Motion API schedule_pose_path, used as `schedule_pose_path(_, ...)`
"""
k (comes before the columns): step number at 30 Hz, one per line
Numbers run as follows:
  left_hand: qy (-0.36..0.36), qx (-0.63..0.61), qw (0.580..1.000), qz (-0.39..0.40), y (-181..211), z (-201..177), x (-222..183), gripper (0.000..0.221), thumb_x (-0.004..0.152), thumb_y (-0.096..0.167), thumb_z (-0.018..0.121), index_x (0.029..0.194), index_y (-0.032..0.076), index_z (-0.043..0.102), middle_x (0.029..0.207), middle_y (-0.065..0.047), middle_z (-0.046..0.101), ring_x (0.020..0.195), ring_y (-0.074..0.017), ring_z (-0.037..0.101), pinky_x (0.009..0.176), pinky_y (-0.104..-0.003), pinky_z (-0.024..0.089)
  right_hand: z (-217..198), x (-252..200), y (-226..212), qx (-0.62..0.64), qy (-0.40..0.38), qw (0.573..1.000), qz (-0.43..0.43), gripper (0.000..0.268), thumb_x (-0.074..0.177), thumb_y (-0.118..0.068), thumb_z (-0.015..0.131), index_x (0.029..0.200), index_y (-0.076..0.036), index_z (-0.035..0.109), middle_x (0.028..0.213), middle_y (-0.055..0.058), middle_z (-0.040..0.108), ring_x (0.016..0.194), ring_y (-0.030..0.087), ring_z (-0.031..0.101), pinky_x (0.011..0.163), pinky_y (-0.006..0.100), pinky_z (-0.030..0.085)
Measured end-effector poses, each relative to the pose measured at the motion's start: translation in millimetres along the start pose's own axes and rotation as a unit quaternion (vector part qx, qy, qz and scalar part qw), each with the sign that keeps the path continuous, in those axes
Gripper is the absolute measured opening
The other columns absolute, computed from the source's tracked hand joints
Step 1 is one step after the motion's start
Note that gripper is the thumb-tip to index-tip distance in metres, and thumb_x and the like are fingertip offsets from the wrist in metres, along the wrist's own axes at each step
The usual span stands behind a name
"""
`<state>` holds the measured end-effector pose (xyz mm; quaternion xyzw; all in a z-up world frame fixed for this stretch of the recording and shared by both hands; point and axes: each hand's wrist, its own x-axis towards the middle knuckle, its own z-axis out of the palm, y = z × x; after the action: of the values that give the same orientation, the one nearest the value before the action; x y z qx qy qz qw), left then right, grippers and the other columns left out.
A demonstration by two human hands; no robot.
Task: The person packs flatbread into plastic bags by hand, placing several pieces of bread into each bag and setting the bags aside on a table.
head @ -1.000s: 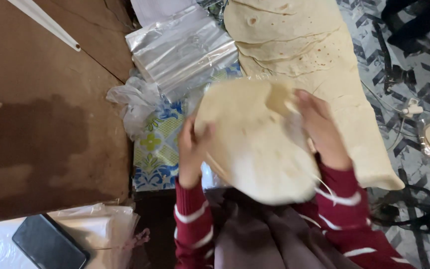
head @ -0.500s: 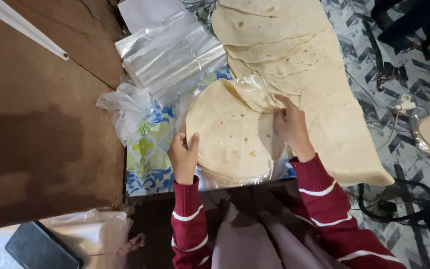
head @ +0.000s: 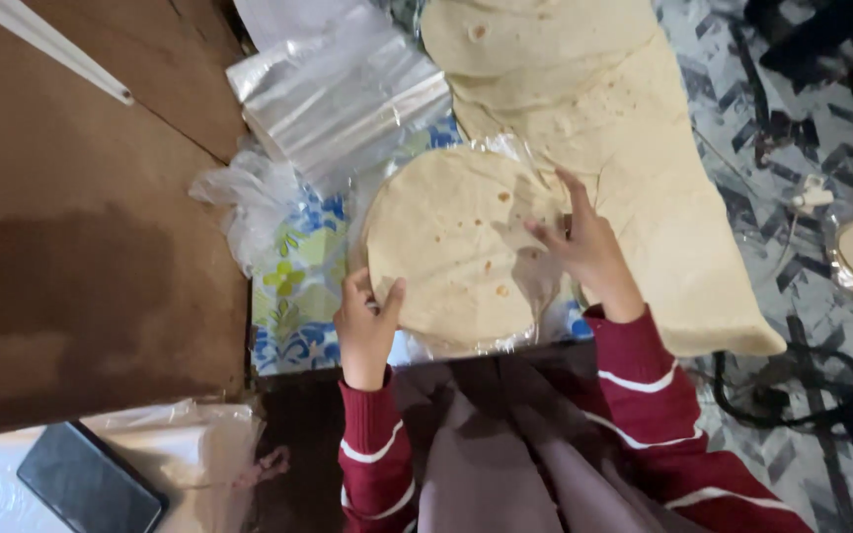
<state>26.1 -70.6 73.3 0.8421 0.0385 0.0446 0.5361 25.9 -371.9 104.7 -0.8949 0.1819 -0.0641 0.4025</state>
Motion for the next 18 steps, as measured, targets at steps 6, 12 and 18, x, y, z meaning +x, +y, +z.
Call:
schedule_pose_path(6, -0.011, -0.04, 0.999, -0.021, 5.1, 3.8, -16.7, 0.089, 0.076, 0.018, 0.083, 0.15, 0.006, 0.036, 0.123, -0.017, 0.057, 0.101, -0.0324, 0.065, 0.081, -0.045, 0.055, -15.8, -20.3, -12.2, 0.073, -0.1, 0.989, -0.086, 0.105, 0.077, -0.021, 0.083, 0.164, -0.016, 0.024, 0.125, 0.031, 0.057, 0.091, 0.039, 0.065, 0.077, 0.046, 0.054)
schedule_pose_path(12, 0.08, 0.201, 0.959, 0.182, 23.9, 41.6, -28.6, 0.068, 0.085, 0.016, 0.078, 0.146, 0.007, 0.049, 0.141, -0.022, 0.051, 0.135, -0.0402, 0.044, 0.113, -0.054, 0.038, 29.7, -38.0, -9.7, -0.178, 0.027, 0.971, -0.159, 0.068, 0.086, -0.011, 0.07, 0.149, -0.012, 0.043, 0.143, 0.021, 0.053, 0.134, 0.039, 0.048, 0.114, 0.049, 0.041)
schedule_pose_path(18, 0.026, 0.363, 0.901, 0.237, 23.0, 67.9, -45.2, 0.077, 0.092, 0.038, 0.068, 0.155, 0.002, 0.043, 0.165, -0.024, 0.03, 0.157, -0.043, 0.022, 0.127, -0.058, 0.018, 74.0, -22.2, -31.6, -0.215, -0.027, 0.905, -0.367, 0.051, 0.1, -0.033, 0.055, 0.15, -0.024, 0.05, 0.164, 0.012, 0.039, 0.155, 0.035, 0.029, 0.124, 0.057, 0.021)
